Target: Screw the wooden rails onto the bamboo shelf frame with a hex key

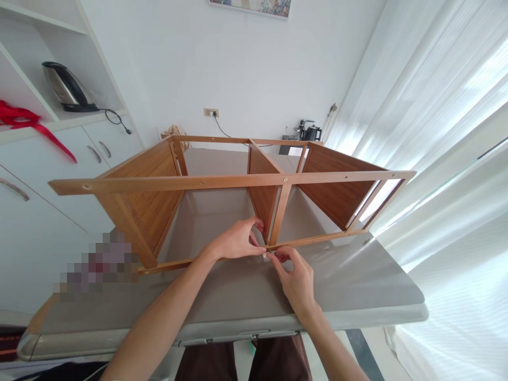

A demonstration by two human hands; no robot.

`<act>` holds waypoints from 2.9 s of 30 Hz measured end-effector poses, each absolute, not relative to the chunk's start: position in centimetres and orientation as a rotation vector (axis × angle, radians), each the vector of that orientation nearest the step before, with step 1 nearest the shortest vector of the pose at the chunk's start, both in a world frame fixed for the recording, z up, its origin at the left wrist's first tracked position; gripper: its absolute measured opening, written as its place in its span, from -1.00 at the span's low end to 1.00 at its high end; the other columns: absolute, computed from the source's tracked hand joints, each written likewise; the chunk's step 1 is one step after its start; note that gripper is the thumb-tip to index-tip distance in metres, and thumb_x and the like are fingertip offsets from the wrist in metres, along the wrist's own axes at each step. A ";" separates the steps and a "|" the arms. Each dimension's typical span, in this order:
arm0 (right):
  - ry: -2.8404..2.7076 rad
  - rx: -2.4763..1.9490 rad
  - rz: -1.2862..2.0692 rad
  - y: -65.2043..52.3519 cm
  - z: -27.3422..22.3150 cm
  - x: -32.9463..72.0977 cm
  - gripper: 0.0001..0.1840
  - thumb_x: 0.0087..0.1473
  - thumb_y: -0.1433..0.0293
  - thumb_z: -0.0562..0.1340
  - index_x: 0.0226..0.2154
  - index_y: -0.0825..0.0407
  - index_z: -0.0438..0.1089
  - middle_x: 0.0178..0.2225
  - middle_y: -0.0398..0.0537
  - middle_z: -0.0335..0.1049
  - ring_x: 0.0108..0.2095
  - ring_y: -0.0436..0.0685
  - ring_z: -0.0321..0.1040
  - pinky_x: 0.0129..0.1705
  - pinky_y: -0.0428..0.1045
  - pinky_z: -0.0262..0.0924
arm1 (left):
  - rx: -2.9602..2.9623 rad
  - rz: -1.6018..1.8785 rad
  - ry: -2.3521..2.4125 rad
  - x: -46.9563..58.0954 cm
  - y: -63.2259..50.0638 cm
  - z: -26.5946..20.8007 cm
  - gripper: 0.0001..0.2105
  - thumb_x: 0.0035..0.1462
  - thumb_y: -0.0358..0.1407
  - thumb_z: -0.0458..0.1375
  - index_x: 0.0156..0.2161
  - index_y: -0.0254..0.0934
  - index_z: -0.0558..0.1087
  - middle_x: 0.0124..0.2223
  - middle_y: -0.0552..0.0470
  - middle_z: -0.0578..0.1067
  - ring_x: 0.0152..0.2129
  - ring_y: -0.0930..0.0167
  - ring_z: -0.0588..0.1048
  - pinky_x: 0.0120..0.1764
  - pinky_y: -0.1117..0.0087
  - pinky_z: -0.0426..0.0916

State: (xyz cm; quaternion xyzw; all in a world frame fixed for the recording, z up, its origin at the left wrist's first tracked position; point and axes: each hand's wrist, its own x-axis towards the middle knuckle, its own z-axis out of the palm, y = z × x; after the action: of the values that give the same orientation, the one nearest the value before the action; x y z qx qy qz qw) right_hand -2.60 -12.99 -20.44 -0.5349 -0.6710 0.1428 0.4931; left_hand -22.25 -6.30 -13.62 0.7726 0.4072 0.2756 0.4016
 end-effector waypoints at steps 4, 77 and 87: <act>-1.676 -1.347 0.379 -13.3 -20.6 -1.8 -0.73 0.18 0.17 0.25 -0.13 -0.05 0.38 -0.27 -0.13 0.52 -0.36 0.03 0.42 -0.33 -0.11 0.29 | 1.973 0.691 1.042 -22.2 -6.3 -13.5 -0.57 -0.04 -0.25 0.30 -0.04 -0.23 0.34 0.03 -0.06 0.50 -0.39 0.38 0.60 -0.29 0.38 0.44; -1.177 -1.318 1.069 -12.9 -20.9 -5.3 -0.64 0.16 0.10 0.13 -0.37 0.03 0.42 -0.43 -0.04 0.53 -0.50 0.07 0.43 -0.54 -0.10 0.18 | 2.072 0.767 1.150 -20.8 -6.4 -15.2 -0.59 -0.04 -0.25 0.28 -0.05 -0.27 0.36 -0.09 -0.07 0.59 -0.47 0.39 0.59 -0.36 0.41 0.44; -1.218 -1.360 1.071 -12.5 -22.0 -4.9 -0.65 0.13 0.12 0.15 -0.28 0.06 0.42 -0.44 -0.04 0.54 -0.52 0.06 0.43 -0.53 -0.11 0.19 | 2.065 0.792 1.147 -20.9 -6.5 -15.4 -0.57 -0.07 -0.30 0.29 -0.04 -0.27 0.37 -0.16 -0.04 0.60 -0.44 0.38 0.59 -0.35 0.43 0.42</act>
State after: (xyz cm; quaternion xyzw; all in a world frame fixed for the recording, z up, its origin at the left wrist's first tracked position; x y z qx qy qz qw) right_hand -4.94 -12.49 -21.96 -0.5598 -0.5015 0.4410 0.4906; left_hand -20.91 -6.46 -15.40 0.7854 0.4362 0.3011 0.3196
